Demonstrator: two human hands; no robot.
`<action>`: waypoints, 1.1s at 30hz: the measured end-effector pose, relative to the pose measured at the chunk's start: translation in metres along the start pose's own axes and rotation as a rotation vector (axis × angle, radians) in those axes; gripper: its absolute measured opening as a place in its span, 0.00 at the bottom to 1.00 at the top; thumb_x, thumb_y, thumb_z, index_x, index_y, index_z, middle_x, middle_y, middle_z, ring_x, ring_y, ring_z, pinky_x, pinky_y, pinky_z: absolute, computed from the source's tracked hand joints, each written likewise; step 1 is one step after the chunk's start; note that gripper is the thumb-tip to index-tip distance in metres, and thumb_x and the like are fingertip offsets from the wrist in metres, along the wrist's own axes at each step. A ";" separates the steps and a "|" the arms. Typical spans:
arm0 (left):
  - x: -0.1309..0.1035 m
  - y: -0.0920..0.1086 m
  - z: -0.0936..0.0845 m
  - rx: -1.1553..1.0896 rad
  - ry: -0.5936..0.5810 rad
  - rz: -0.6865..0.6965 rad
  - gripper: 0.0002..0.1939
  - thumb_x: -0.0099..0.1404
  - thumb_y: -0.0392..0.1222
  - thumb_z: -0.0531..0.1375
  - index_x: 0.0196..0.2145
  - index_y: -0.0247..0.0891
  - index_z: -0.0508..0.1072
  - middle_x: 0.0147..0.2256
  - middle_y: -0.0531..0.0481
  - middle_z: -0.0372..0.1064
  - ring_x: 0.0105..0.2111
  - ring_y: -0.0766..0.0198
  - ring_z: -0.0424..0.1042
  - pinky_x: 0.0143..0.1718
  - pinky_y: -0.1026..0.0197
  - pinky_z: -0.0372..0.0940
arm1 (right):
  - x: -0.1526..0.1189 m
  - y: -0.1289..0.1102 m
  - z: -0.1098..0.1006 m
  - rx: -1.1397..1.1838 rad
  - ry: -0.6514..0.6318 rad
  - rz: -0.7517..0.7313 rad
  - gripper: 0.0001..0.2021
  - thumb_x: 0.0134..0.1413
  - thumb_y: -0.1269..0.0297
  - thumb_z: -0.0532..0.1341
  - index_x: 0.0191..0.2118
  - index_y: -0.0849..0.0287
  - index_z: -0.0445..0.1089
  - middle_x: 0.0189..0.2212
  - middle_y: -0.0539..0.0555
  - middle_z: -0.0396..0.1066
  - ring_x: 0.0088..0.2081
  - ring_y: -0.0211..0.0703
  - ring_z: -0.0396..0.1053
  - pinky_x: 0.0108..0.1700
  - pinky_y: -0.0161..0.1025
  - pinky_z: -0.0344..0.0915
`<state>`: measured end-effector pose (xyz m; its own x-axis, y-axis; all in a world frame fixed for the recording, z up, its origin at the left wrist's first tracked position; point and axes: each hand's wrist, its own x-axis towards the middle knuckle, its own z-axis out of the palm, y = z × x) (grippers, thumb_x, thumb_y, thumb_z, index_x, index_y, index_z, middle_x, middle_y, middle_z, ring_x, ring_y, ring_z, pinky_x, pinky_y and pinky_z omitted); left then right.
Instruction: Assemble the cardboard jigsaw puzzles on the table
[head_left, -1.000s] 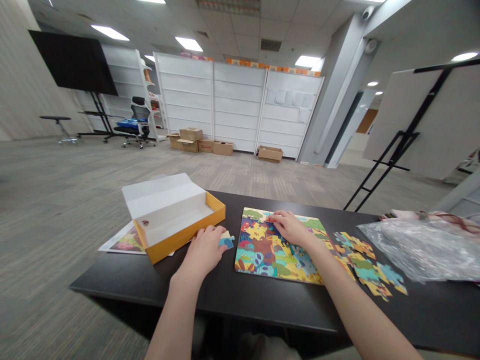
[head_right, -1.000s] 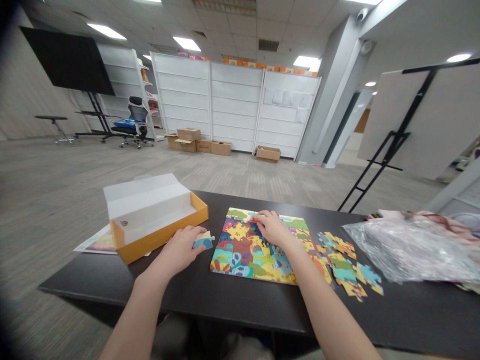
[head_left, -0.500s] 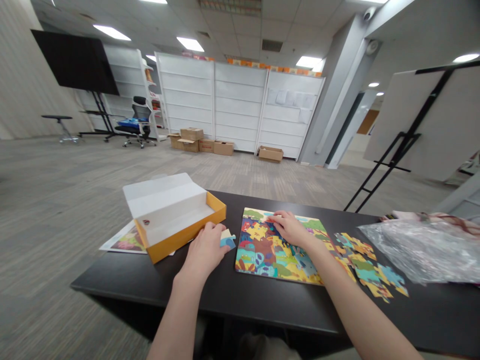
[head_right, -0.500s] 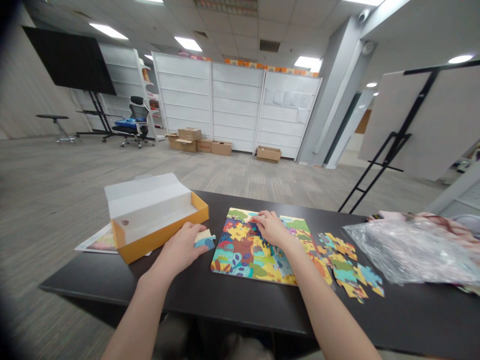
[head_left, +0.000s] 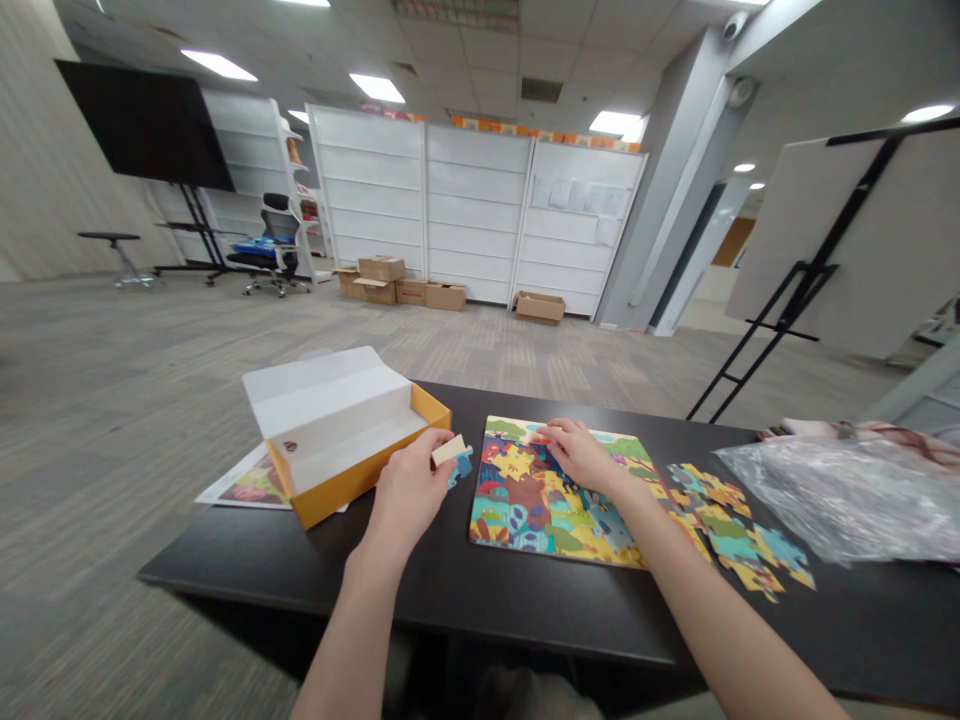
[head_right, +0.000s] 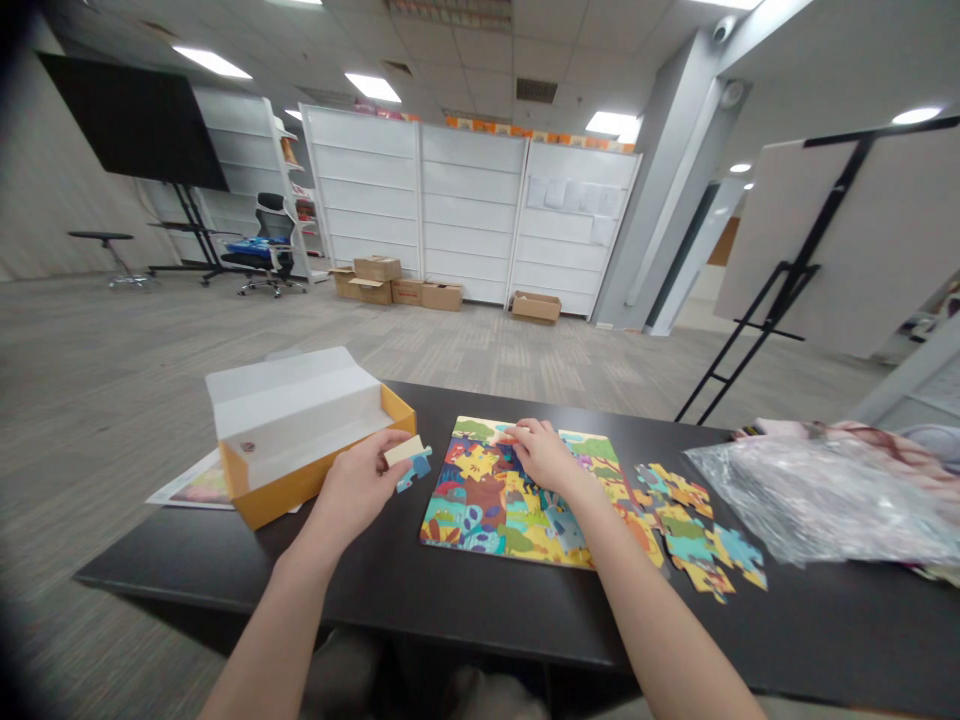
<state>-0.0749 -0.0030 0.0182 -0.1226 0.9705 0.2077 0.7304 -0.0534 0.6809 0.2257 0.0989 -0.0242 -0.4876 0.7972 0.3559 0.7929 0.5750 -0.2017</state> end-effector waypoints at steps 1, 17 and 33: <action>0.001 0.001 0.002 -0.121 0.021 0.024 0.16 0.64 0.38 0.60 0.49 0.41 0.74 0.40 0.46 0.79 0.39 0.54 0.78 0.42 0.55 0.69 | 0.001 -0.002 -0.003 0.052 0.038 0.010 0.17 0.66 0.67 0.53 0.55 0.57 0.74 0.53 0.63 0.72 0.53 0.52 0.68 0.58 0.51 0.63; -0.008 0.040 0.039 -0.425 -0.108 0.178 0.14 0.64 0.32 0.57 0.46 0.40 0.75 0.47 0.47 0.78 0.41 0.60 0.80 0.46 0.60 0.73 | 0.000 -0.042 -0.040 0.910 -0.140 0.153 0.21 0.54 0.50 0.67 0.46 0.60 0.73 0.23 0.47 0.70 0.24 0.35 0.64 0.28 0.34 0.62; -0.017 0.047 0.032 0.226 -0.138 0.220 0.14 0.71 0.37 0.54 0.51 0.44 0.73 0.49 0.48 0.75 0.46 0.57 0.77 0.42 0.60 0.67 | -0.012 0.029 -0.039 0.602 -0.048 0.572 0.13 0.47 0.60 0.68 0.38 0.61 0.76 0.25 0.54 0.78 0.26 0.41 0.72 0.26 0.33 0.64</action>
<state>-0.0173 -0.0145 0.0244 0.1354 0.9650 0.2244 0.8616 -0.2265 0.4543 0.2687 0.0984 0.0013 -0.0946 0.9954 0.0141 0.5986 0.0682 -0.7981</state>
